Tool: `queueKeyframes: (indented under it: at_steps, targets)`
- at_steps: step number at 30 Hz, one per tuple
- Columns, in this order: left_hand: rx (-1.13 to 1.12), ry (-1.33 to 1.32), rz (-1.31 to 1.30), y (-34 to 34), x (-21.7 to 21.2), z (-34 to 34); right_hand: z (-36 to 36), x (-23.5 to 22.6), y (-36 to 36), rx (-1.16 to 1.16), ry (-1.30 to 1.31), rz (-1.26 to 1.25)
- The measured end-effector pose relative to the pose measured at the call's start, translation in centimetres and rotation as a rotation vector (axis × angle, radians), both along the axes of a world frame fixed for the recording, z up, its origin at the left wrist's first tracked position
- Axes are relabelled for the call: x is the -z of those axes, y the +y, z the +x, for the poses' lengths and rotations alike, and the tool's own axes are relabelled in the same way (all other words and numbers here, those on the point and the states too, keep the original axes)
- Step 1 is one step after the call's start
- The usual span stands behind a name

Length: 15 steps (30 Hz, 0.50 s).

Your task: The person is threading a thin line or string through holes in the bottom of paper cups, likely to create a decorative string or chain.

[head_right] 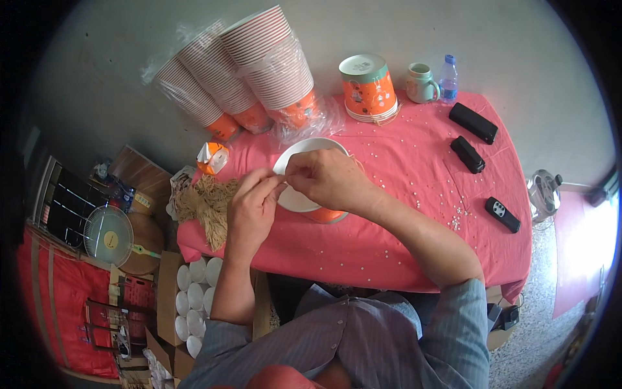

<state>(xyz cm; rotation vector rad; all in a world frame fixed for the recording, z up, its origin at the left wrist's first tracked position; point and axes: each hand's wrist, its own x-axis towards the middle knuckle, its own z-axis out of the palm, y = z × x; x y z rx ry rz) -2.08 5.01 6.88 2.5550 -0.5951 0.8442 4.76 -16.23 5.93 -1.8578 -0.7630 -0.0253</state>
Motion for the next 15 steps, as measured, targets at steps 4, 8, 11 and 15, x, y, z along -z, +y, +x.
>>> queueKeyframes:
  at_steps: [4, 8, 11, 15]
  targets:
    - [0.091, 0.222, -0.163, 0.4, -1.2, 0.1, 0.0, -0.1, -0.3, -0.029, -0.026, 0.000]
    - [0.150, 0.578, -0.356, 1.7, -1.9, 0.0, -1.1, -1.2, -0.4, -0.023, -0.139, -0.099]
    - [0.254, 0.691, -0.491, 3.0, -1.4, 0.7, -1.5, -1.2, -0.3, -0.043, -0.209, -0.098]
    - [0.227, 0.925, -0.606, 3.4, -2.2, 0.7, -1.4, -1.1, -0.5, -0.067, -0.224, -0.076]
